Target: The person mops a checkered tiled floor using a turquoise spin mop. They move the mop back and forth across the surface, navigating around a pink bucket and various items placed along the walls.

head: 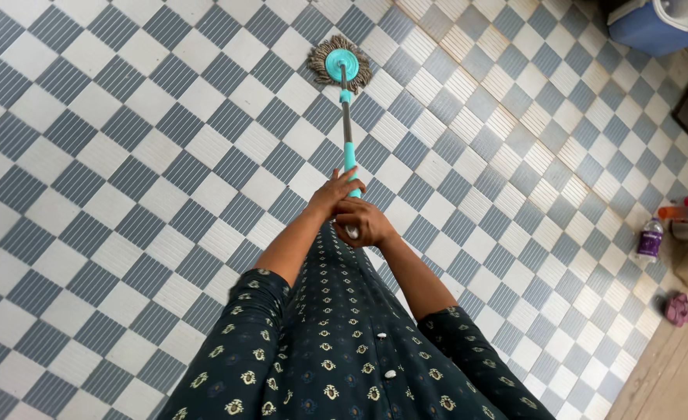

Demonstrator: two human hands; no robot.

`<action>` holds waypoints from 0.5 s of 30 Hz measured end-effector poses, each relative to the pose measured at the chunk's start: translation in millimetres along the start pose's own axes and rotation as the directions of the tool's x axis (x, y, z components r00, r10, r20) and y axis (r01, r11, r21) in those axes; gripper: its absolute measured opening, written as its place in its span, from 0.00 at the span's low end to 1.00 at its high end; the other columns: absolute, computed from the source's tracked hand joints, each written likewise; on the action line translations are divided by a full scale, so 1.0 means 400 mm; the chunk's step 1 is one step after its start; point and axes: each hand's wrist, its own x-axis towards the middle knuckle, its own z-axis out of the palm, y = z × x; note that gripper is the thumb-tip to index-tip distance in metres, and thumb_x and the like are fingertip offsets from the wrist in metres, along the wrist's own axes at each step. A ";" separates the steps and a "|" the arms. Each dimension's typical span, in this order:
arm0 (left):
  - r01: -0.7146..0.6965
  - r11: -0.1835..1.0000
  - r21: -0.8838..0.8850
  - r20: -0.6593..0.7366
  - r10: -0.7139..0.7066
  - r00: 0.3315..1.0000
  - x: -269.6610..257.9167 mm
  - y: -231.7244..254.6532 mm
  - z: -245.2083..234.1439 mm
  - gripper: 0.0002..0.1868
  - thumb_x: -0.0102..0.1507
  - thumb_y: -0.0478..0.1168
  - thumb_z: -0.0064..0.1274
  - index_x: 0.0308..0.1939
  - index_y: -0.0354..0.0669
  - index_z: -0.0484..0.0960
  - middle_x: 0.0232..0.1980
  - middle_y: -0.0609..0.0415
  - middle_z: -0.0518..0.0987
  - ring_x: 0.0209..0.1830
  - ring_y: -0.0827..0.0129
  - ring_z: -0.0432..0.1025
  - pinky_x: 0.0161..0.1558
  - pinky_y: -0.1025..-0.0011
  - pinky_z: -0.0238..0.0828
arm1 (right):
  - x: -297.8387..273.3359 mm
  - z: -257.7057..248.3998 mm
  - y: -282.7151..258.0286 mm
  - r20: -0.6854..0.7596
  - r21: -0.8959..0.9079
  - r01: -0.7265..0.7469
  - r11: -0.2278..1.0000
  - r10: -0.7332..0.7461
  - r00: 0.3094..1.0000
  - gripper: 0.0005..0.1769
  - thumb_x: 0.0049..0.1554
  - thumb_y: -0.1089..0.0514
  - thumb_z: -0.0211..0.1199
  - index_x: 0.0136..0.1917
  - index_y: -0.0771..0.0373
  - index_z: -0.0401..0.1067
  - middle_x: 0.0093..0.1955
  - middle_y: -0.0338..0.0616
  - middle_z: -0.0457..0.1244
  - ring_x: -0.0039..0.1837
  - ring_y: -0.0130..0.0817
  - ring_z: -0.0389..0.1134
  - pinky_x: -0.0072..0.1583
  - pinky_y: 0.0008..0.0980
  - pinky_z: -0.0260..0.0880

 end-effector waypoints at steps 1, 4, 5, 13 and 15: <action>-0.031 0.997 -0.067 -0.018 0.030 0.999 -0.001 0.009 0.000 0.17 0.64 0.40 0.51 0.57 0.60 0.75 0.82 0.60 0.55 0.78 0.44 0.49 0.67 0.55 0.64 | -0.008 -0.002 0.007 -0.016 -0.009 0.008 1.000 -0.008 1.000 0.05 0.46 0.64 0.66 0.34 0.61 0.70 0.40 0.44 0.65 0.44 0.41 0.68 0.46 0.37 0.70; -0.211 0.969 -0.130 -0.094 0.200 0.975 -0.024 0.088 -0.048 0.25 0.65 0.32 0.45 0.63 0.64 0.71 0.84 0.64 0.53 0.84 0.51 0.48 0.70 0.55 0.57 | -0.025 -0.017 -0.015 0.013 0.048 -0.102 0.994 0.102 0.995 0.08 0.48 0.66 0.66 0.30 0.59 0.70 0.35 0.40 0.64 0.38 0.34 0.67 0.42 0.34 0.70; -0.329 0.943 -0.056 -0.118 0.321 0.940 -0.031 0.124 -0.082 0.24 0.65 0.33 0.50 0.63 0.64 0.73 0.83 0.65 0.54 0.83 0.50 0.49 0.75 0.51 0.47 | -0.026 -0.034 -0.040 -0.013 0.039 -0.106 0.994 0.107 0.994 0.09 0.47 0.67 0.66 0.30 0.60 0.69 0.34 0.42 0.63 0.38 0.37 0.66 0.41 0.35 0.68; -0.593 0.724 -0.353 0.048 0.647 0.761 -0.093 0.382 -0.169 0.08 0.60 0.42 0.59 0.40 0.47 0.79 0.43 0.57 0.81 0.51 0.64 0.77 0.72 0.54 0.62 | -0.024 -0.208 -0.313 -0.317 0.088 -0.113 0.990 0.135 0.939 0.05 0.44 0.69 0.63 0.32 0.66 0.68 0.34 0.49 0.62 0.38 0.42 0.65 0.41 0.38 0.67; -0.610 0.666 -0.431 0.000 0.676 0.737 -0.064 0.394 -0.152 0.11 0.55 0.43 0.61 0.34 0.43 0.79 0.36 0.54 0.79 0.42 0.60 0.75 0.53 0.61 0.74 | -0.030 -0.231 -0.297 -0.380 0.046 -0.061 0.997 0.074 0.922 0.04 0.43 0.67 0.62 0.32 0.64 0.68 0.35 0.47 0.62 0.38 0.41 0.67 0.42 0.36 0.70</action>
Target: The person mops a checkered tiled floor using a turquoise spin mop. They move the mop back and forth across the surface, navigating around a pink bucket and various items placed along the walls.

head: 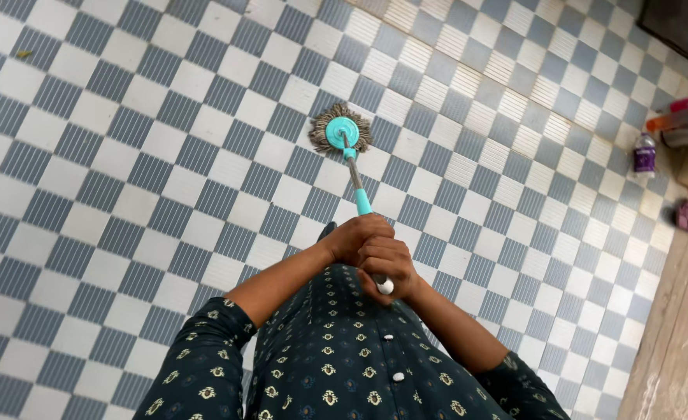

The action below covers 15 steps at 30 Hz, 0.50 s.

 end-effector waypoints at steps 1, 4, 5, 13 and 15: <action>0.010 1.000 0.022 -0.008 -0.009 1.000 0.013 -0.020 0.009 0.09 0.57 0.43 0.60 0.34 0.44 0.79 0.36 0.55 0.79 0.41 0.62 0.75 0.50 0.61 0.75 | -0.005 -0.005 0.020 -0.001 0.011 0.018 1.000 -0.018 1.000 0.03 0.44 0.66 0.61 0.33 0.63 0.68 0.35 0.46 0.63 0.38 0.40 0.68 0.43 0.35 0.71; 0.009 0.985 0.170 0.014 -0.012 1.000 0.071 -0.118 0.030 0.08 0.65 0.42 0.57 0.34 0.46 0.78 0.35 0.55 0.78 0.38 0.66 0.75 0.46 0.64 0.77 | -0.039 -0.024 0.124 0.000 -0.003 0.023 1.000 -0.023 1.000 0.03 0.45 0.65 0.60 0.32 0.61 0.67 0.33 0.43 0.63 0.37 0.38 0.68 0.42 0.34 0.72; -0.009 0.964 0.267 0.058 -0.007 0.998 0.092 -0.157 0.026 0.09 0.67 0.42 0.57 0.33 0.46 0.77 0.34 0.55 0.78 0.37 0.67 0.75 0.46 0.65 0.77 | -0.056 -0.032 0.165 -0.003 -0.032 -0.016 0.999 0.016 1.000 0.05 0.44 0.66 0.59 0.30 0.61 0.65 0.32 0.43 0.61 0.35 0.38 0.67 0.40 0.35 0.70; 0.061 0.895 0.442 0.006 -0.071 0.997 0.194 -0.403 -0.029 0.03 0.61 0.41 0.52 0.38 0.50 0.79 0.45 0.58 0.82 0.49 0.61 0.76 0.66 0.58 0.69 | -0.087 -0.052 0.405 0.032 -0.249 -0.171 0.953 0.184 0.982 0.03 0.49 0.64 0.65 0.37 0.61 0.72 0.39 0.42 0.65 0.43 0.41 0.68 0.45 0.36 0.70; 0.054 0.833 0.551 -0.106 0.006 0.994 0.194 -0.392 -0.025 0.07 0.60 0.45 0.53 0.40 0.54 0.83 0.55 0.57 0.84 0.57 0.48 0.73 0.61 0.49 0.66 | -0.100 -0.040 0.402 -0.003 -0.217 -0.223 0.950 0.228 0.974 0.03 0.49 0.64 0.66 0.36 0.60 0.72 0.41 0.41 0.66 0.43 0.39 0.69 0.45 0.36 0.71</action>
